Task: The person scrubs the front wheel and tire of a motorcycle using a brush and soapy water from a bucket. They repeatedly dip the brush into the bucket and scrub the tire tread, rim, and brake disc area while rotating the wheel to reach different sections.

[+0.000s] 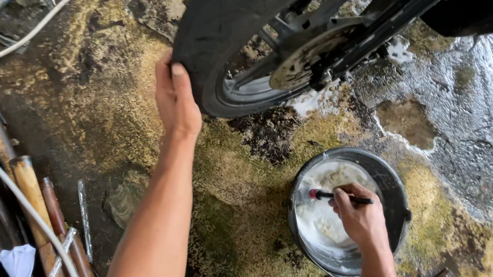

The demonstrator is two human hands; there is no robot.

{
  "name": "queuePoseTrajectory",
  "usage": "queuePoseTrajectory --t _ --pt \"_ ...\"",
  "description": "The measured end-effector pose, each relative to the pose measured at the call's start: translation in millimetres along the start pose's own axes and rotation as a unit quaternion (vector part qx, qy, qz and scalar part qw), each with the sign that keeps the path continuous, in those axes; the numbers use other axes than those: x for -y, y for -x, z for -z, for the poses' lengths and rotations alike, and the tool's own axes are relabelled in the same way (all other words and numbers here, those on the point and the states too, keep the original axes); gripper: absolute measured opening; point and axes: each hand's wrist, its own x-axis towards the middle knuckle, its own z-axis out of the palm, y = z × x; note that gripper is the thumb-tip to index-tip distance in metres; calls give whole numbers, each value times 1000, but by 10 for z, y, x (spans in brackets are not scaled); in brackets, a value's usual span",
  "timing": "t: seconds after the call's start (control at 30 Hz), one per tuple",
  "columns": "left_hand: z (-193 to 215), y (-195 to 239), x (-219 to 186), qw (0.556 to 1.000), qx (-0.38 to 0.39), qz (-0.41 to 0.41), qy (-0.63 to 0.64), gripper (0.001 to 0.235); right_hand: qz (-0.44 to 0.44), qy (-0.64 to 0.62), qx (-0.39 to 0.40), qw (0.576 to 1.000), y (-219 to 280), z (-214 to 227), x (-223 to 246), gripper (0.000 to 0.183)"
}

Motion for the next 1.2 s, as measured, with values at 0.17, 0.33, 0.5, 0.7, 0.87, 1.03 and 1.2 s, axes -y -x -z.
queuePoseTrajectory --t 0.17,0.33,0.5,0.7,0.87,1.03,1.2 --pt "-1 180 -38 1000 -11 -6 -18 38 13 -28 11 999 12 12 -116 22" --pt "23 399 -153 999 5 -24 -29 45 50 -27 33 998 -26 -41 -214 24" --pt "-12 691 -243 997 -8 -65 -37 48 40 7 7 999 12 131 -25 20" --pt "34 566 -544 992 26 100 -66 52 35 37 -33 998 124 212 90 21" --pt "219 276 -752 985 89 129 -73 65 55 14 -87 995 173 245 119 19" --pt "272 118 -955 975 189 68 -98 48 219 -185 -181 941 330 263 305 17" --pt "418 7 -1151 956 220 75 -177 47 266 -498 -107 818 551 30 872 29"
